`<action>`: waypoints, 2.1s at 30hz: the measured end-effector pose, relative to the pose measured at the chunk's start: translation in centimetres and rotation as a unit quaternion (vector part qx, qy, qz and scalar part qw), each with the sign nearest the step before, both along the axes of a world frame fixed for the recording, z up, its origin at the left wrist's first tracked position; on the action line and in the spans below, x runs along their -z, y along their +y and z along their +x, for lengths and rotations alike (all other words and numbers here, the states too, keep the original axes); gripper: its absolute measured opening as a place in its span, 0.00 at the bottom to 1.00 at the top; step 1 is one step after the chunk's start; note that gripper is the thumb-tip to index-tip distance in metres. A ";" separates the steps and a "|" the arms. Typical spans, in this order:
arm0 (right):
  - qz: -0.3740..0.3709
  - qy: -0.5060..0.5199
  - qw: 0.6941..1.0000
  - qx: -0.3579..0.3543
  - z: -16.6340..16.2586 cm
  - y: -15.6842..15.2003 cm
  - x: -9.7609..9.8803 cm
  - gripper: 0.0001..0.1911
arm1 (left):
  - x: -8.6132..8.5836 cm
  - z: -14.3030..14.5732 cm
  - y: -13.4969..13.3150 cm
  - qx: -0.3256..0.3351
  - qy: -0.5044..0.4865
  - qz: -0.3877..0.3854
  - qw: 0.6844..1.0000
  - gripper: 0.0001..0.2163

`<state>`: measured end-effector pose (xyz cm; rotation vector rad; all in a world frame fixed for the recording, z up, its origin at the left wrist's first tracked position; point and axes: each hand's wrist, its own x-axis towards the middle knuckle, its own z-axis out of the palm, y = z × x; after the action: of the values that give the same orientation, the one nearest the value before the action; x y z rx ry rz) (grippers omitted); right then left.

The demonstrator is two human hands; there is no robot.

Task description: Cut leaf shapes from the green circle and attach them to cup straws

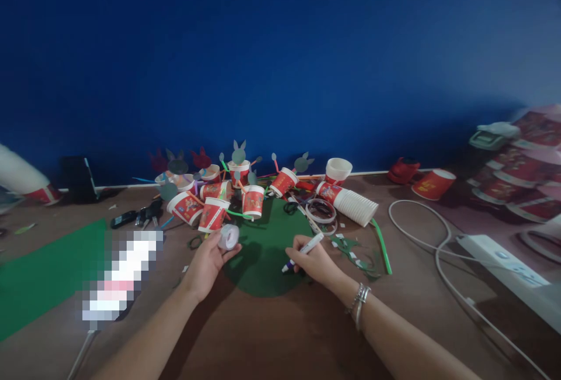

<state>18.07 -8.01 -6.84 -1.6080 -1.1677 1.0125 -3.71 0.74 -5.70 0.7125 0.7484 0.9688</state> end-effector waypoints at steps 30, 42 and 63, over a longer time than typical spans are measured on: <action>0.009 -0.096 0.995 -0.030 -0.4 -0.2 0.2 0.09 | 0.4 -0.1 0.5 -0.005 -0.023 -0.051 0.998 0.07; 0.003 0.019 1.000 0.010 0.4 0.0 0.4 0.10 | 0.3 0.0 0.4 0.004 -0.030 -0.040 0.999 0.07; 0.048 0.018 0.998 -0.028 0.1 3.3 -1.1 0.10 | 1.0 0.1 -0.2 0.060 -0.058 -0.064 0.994 0.07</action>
<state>18.20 -4.73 -5.70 -1.4826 -1.2250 1.0026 -3.62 0.53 -6.70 0.5771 0.6531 0.8377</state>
